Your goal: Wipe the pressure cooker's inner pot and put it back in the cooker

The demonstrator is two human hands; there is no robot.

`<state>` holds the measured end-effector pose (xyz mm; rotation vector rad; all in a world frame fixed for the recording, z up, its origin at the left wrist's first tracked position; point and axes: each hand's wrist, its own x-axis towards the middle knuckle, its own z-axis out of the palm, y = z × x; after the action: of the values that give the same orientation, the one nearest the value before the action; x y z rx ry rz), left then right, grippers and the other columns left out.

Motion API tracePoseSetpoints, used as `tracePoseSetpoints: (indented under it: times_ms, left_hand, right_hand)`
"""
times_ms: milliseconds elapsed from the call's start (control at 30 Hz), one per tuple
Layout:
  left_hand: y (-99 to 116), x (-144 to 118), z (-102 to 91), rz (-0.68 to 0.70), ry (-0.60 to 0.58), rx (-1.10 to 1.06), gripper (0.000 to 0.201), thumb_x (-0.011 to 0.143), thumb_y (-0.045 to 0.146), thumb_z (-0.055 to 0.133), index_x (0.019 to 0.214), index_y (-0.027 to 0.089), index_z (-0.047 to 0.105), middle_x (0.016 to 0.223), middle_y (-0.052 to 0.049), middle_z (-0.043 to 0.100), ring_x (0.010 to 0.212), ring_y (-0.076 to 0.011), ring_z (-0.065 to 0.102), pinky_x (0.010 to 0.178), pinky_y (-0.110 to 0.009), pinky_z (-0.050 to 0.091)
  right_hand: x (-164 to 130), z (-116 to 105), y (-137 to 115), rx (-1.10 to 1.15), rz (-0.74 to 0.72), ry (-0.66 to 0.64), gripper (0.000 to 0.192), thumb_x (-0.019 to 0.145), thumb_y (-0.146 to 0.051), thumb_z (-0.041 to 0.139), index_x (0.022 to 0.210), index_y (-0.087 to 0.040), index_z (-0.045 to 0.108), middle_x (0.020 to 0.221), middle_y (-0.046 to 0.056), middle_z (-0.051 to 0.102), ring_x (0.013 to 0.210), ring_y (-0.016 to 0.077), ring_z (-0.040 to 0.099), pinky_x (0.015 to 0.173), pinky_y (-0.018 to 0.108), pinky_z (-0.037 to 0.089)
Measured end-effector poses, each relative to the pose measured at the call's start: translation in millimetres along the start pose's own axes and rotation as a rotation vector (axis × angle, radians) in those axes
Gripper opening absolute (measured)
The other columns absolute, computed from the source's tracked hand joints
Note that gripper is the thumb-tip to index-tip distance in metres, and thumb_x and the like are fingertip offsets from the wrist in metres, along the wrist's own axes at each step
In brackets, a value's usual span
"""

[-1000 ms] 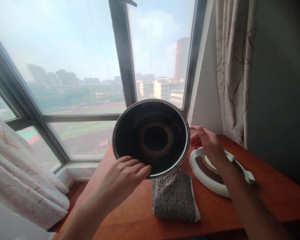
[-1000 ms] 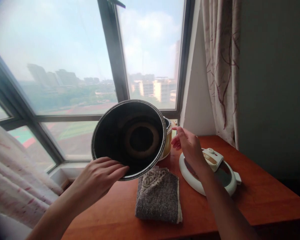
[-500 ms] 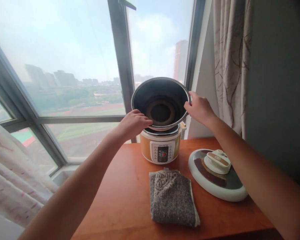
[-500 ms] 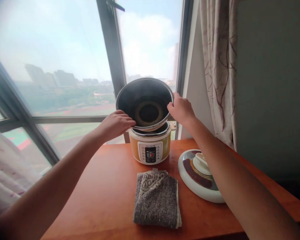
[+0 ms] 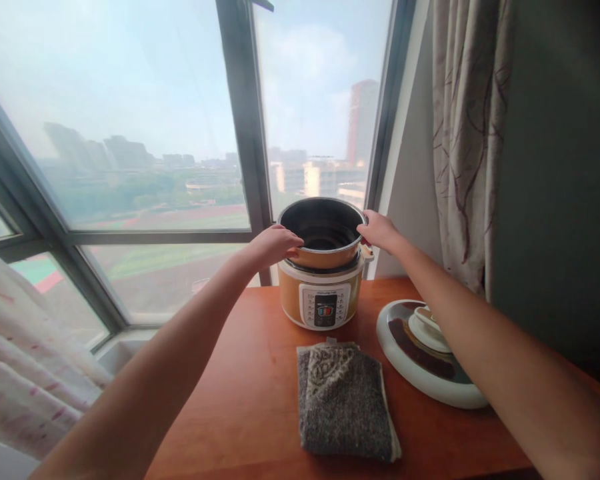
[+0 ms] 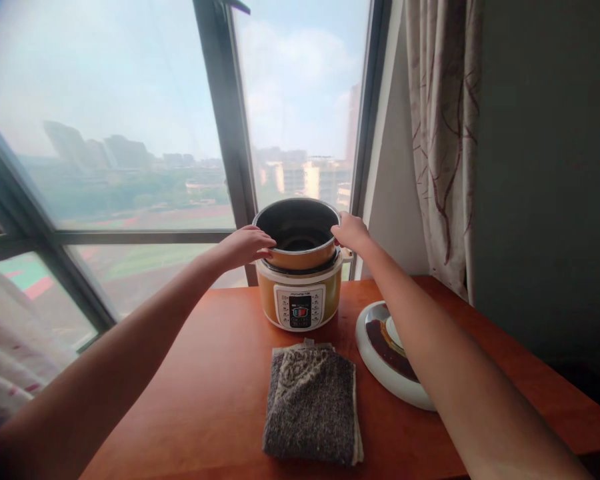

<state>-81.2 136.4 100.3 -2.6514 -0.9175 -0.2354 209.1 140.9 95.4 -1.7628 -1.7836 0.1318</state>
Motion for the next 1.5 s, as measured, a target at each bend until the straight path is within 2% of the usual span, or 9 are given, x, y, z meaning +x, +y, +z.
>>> tracePoseSetpoints:
  times_ms: [167,367,467,567,633,733,1000,1233,1500]
  left_hand:
    - [-8.3,3.9,1.5,-0.103,0.005,-0.121,0.013,0.078,0.026,0.070,0.087,0.019,0.074,0.091,-0.007,0.076,0.095,-0.0241,0.068,0.092,-0.032,0.045]
    - [-12.6,1.5,-8.0,-0.273,-0.067,-0.595,0.027,0.079,0.026,0.057,0.094,0.016,0.078,0.095,-0.005,0.077,0.091,-0.0199,0.070,0.082,-0.026,0.051]
    - [-17.9,5.5,-3.8,-0.485,0.042,-0.524,0.031,0.083,0.035,0.055,0.093,0.016,0.078,0.094,-0.006,0.077,0.091,-0.0207,0.070,0.081,-0.027,0.052]
    - [-23.4,11.2,9.6,-0.667,0.122,-0.370,0.035,0.078,0.031,0.061,0.106,0.017,0.075,0.102,-0.008,0.076,0.097,-0.0236,0.068,0.084,-0.030,0.052]
    - [-25.3,14.6,20.4,-0.740,0.105,-0.355,0.038,0.075,0.027,0.062,0.110,0.015,0.073,0.095,-0.010,0.075,0.090,-0.0236,0.069,0.079,-0.030,0.052]
    - [-25.9,18.4,33.8,-0.820,0.038,-0.356,0.033,0.073,0.025,0.063,0.102,0.012,0.072,0.078,-0.009,0.073,0.075,-0.0217,0.070,0.068,-0.028,0.052]
    - [-28.4,23.5,47.0,-0.849,-0.065,-0.292,0.027,0.073,0.032,0.063,0.090,0.014,0.073,0.088,-0.014,0.075,0.084,-0.0264,0.071,0.068,-0.029,0.053]
    - [-19.1,24.3,47.6,-0.819,-0.140,-0.236,0.034,0.071,0.034,0.064,0.095,0.013,0.074,0.097,-0.019,0.075,0.092,-0.0321,0.072,0.073,-0.032,0.056]
    - [-10.1,24.9,45.4,-0.813,-0.182,-0.191,0.038,0.073,0.034,0.063,0.102,0.012,0.074,0.104,-0.020,0.075,0.095,-0.0320,0.072,0.076,-0.032,0.056]
  right_hand:
    - [9.6,6.3,4.2,0.024,0.031,-0.087,0.028,0.086,-0.020,0.054,0.111,-0.014,0.063,0.065,0.003,0.071,0.055,0.0165,0.066,0.062,0.026,0.050]
    - [19.5,10.3,0.6,0.028,0.046,-0.153,0.022,0.083,-0.019,0.059,0.103,-0.012,0.065,0.063,0.005,0.071,0.056,0.0167,0.066,0.060,0.025,0.050]
    - [20.9,12.6,1.4,0.043,0.059,-0.177,0.020,0.082,-0.019,0.060,0.100,-0.011,0.066,0.064,0.006,0.071,0.056,0.0165,0.066,0.059,0.025,0.050]
    - [19.2,17.4,5.6,0.073,0.067,-0.198,0.017,0.084,-0.018,0.058,0.098,-0.011,0.066,0.067,0.007,0.072,0.055,0.0152,0.065,0.055,0.023,0.049]
    - [17.5,22.0,9.4,0.089,0.068,-0.213,0.018,0.084,-0.017,0.057,0.098,-0.012,0.067,0.067,0.007,0.072,0.055,0.0142,0.065,0.052,0.021,0.047]
    - [15.0,29.5,14.8,0.092,0.074,-0.229,0.020,0.083,-0.017,0.056,0.099,-0.012,0.066,0.066,0.006,0.072,0.053,0.0134,0.064,0.049,0.020,0.045]
    - [12.6,40.8,23.4,-0.008,0.062,-0.216,0.021,0.085,-0.022,0.055,0.099,-0.014,0.068,0.073,0.006,0.072,0.057,0.0151,0.065,0.055,0.023,0.048]
    - [17.4,51.3,34.8,-0.180,0.010,-0.193,0.022,0.081,-0.028,0.061,0.095,-0.016,0.073,0.100,0.012,0.075,0.098,0.0252,0.068,0.077,0.026,0.049]
    - [17.2,62.7,47.1,-0.224,0.015,-0.213,0.032,0.083,-0.033,0.057,0.106,-0.017,0.074,0.105,0.012,0.075,0.098,0.0242,0.068,0.078,0.027,0.049]
